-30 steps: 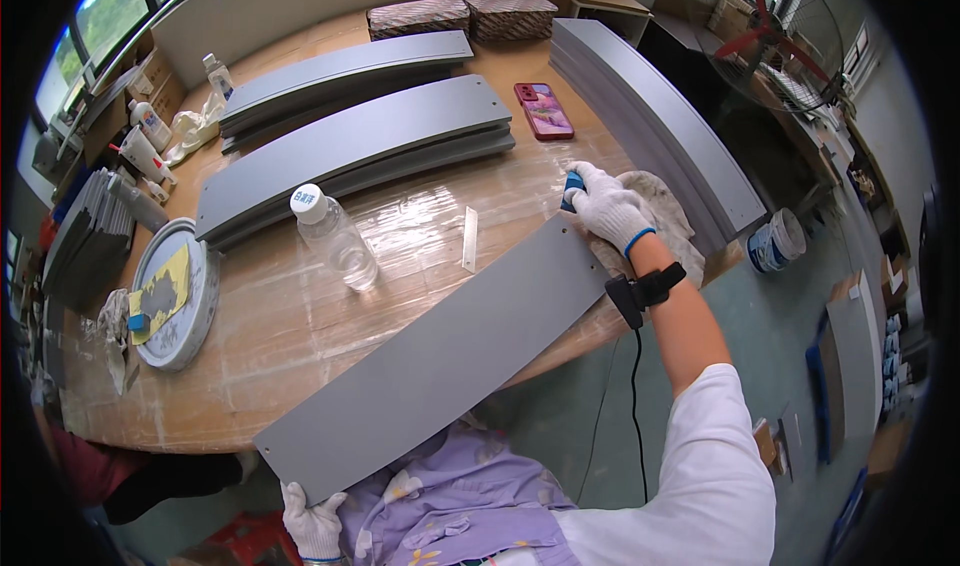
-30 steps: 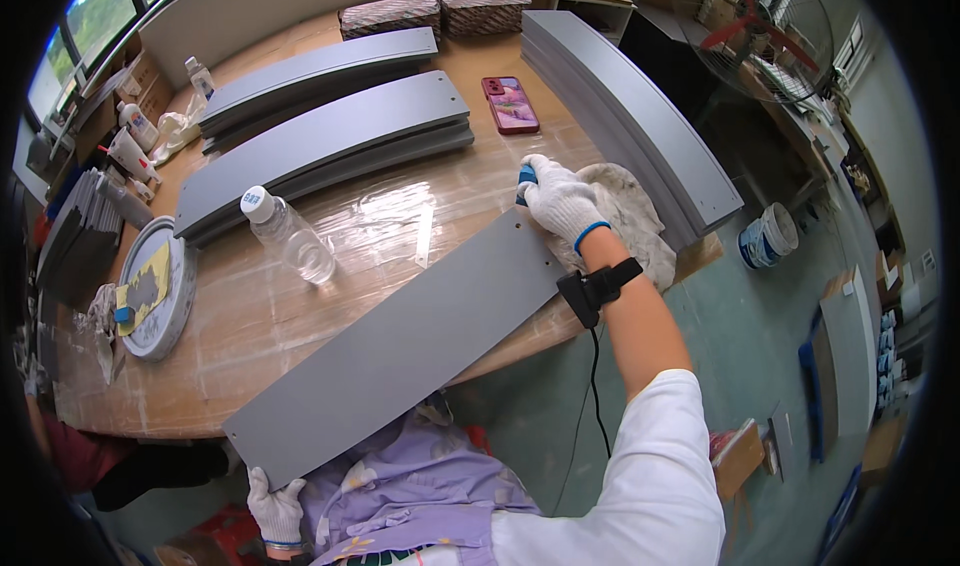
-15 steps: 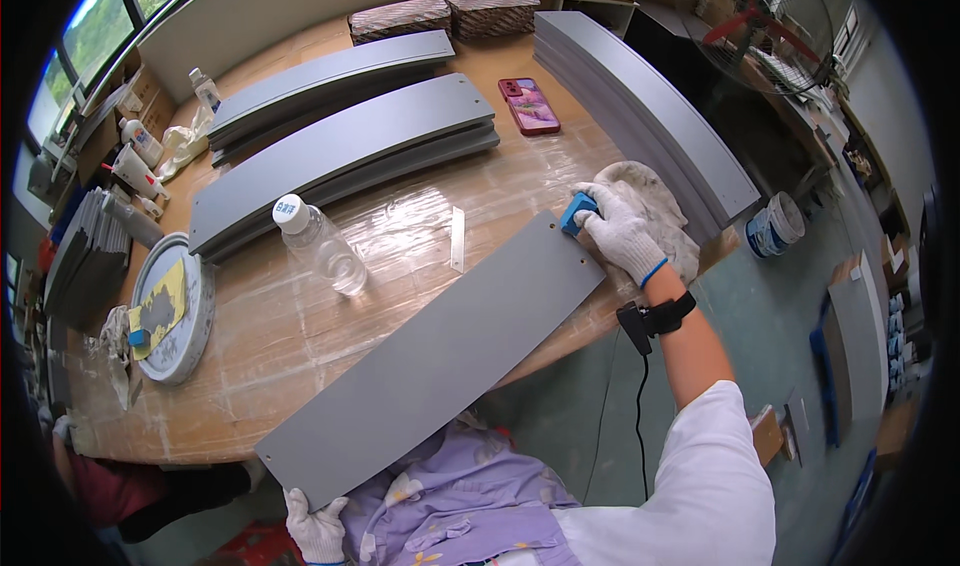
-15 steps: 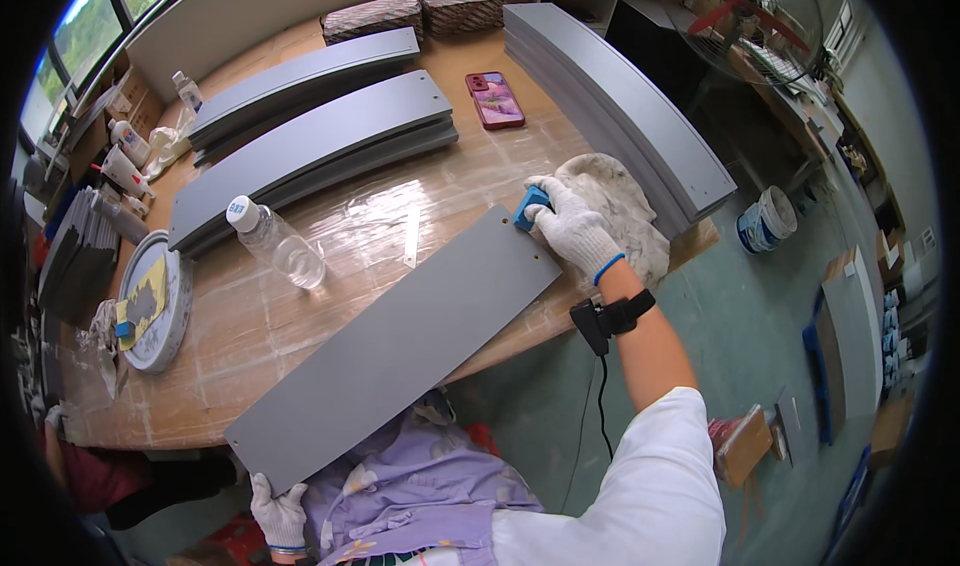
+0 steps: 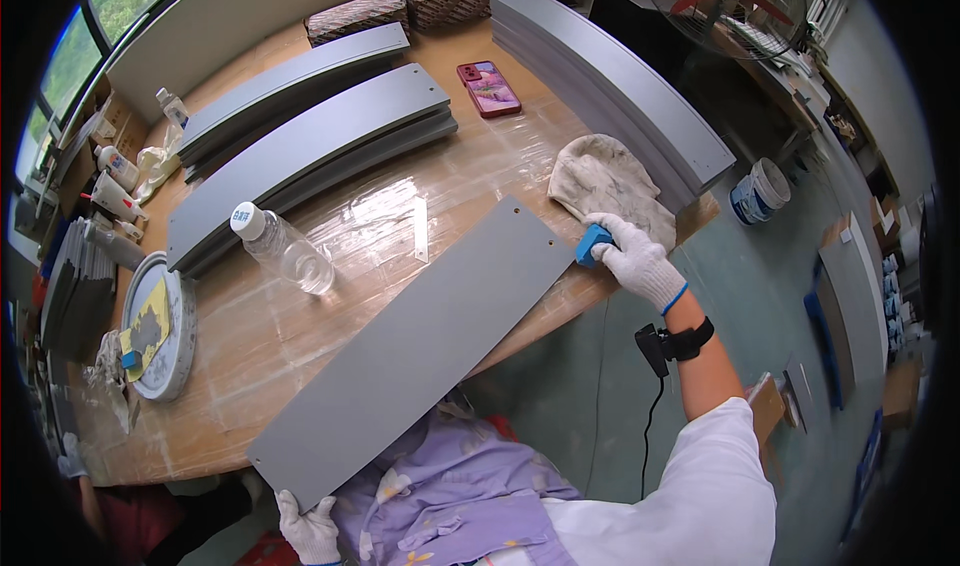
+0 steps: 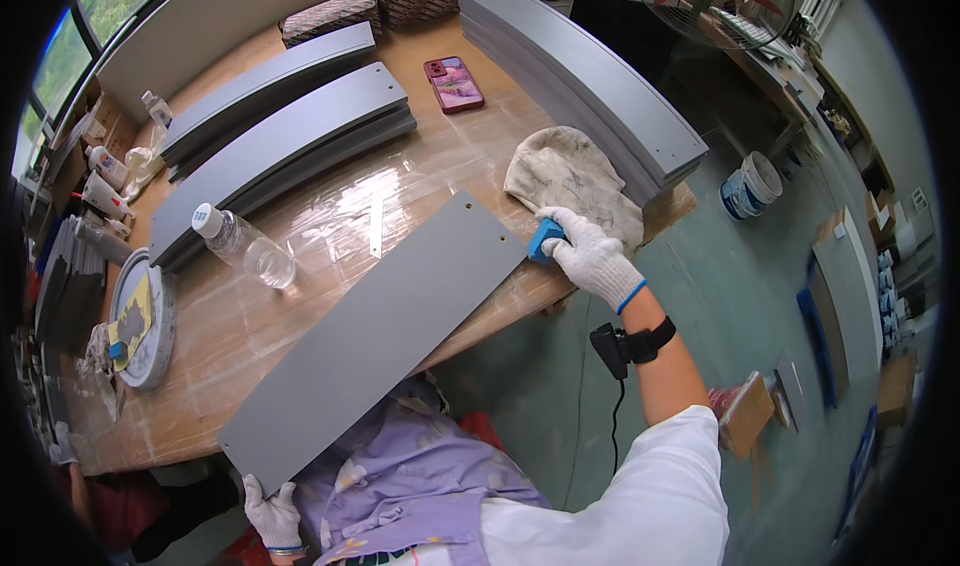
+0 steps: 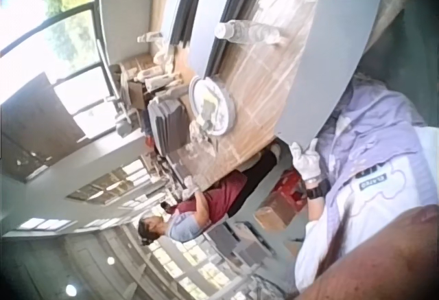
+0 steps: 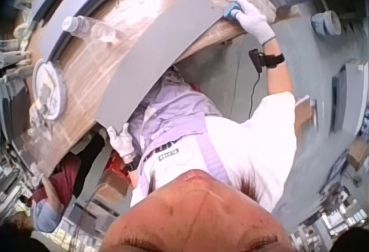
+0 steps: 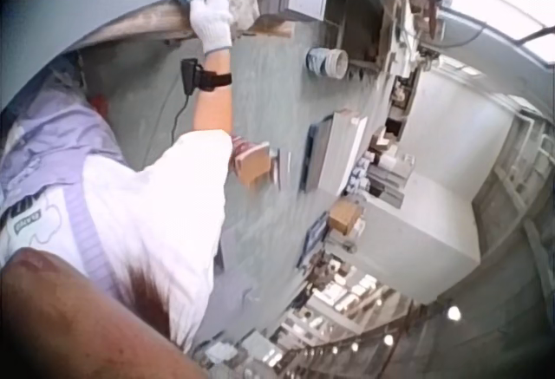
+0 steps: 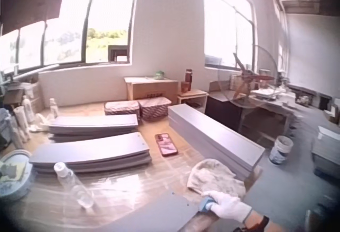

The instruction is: The person sands the edges of a grey rectangular panel using a blue sanding block. They wipe the panel with a cloth and use a metal scraper to remove residue from the surface. The person then continues sanding the edges and corners of the panel.

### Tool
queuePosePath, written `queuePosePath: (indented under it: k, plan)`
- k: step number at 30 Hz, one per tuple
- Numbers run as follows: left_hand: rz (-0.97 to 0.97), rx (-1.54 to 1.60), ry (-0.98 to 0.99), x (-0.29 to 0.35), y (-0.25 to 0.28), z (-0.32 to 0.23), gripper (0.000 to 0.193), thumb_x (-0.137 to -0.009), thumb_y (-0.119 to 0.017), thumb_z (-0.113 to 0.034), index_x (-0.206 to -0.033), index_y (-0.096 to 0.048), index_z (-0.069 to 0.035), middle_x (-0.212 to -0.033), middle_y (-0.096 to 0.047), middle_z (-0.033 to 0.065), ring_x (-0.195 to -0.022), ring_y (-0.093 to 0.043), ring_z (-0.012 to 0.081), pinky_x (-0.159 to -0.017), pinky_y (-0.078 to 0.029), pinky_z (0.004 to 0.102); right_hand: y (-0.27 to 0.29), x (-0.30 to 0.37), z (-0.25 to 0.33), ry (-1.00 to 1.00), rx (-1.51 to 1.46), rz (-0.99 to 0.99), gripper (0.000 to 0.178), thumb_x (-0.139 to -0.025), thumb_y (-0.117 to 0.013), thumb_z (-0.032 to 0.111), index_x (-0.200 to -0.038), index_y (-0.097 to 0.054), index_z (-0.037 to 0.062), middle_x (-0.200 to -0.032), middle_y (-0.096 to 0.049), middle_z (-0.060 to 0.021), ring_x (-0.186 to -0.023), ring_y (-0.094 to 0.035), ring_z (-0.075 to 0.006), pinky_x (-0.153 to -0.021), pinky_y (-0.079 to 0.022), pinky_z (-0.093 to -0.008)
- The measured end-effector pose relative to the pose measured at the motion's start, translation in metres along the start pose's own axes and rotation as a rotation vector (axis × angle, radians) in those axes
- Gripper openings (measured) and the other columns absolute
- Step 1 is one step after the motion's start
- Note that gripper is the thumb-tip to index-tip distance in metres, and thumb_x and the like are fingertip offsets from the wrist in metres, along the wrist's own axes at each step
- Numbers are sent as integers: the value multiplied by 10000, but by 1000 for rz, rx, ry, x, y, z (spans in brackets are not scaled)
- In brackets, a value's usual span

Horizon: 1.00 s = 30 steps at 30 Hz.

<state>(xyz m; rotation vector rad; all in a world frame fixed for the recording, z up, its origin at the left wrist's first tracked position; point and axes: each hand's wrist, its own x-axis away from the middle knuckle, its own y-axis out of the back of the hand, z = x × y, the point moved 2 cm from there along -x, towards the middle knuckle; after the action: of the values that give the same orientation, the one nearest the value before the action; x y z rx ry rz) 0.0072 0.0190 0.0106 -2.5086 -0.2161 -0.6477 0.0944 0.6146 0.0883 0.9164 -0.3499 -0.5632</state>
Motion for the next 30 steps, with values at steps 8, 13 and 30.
queuePosePath:
  k: [8, 13, 30]
  plan:
    - [-41, -53, 63, -1, -7, -14, 274, -1004, -573, -262, -1191, -577, -62, -1090, -684, 104, -867, -719, 255, -582, -663, 382, -19, 17, -33, -15, -442, -322, 473, -900, -673, 132, -1333, -525, 11, -1204, -626, -171, -1107, -600, -252, -991, -470, -358]
    - [-154, -316, -7, 3, -10, -22, 223, -999, -583, -300, -1070, -591, -89, -891, -681, 91, -555, -632, 183, -394, -481, 249, -35, 29, -35, 47, -406, -455, 487, -885, -693, 106, -1328, -521, -2, -1229, -611, -156, -1118, -591, -232, -996, -468, -342]
    - [-105, -443, 12, 2, -8, -37, 313, -1021, -514, -374, -974, -576, -72, -599, -585, 100, -358, -473, 142, -294, -336, 244, -20, 14, -3, 254, -61, -599, 471, -868, -701, 133, -1289, -541, -3, -1154, -621, -200, -1042, -615, -344, -917, -503, -401]
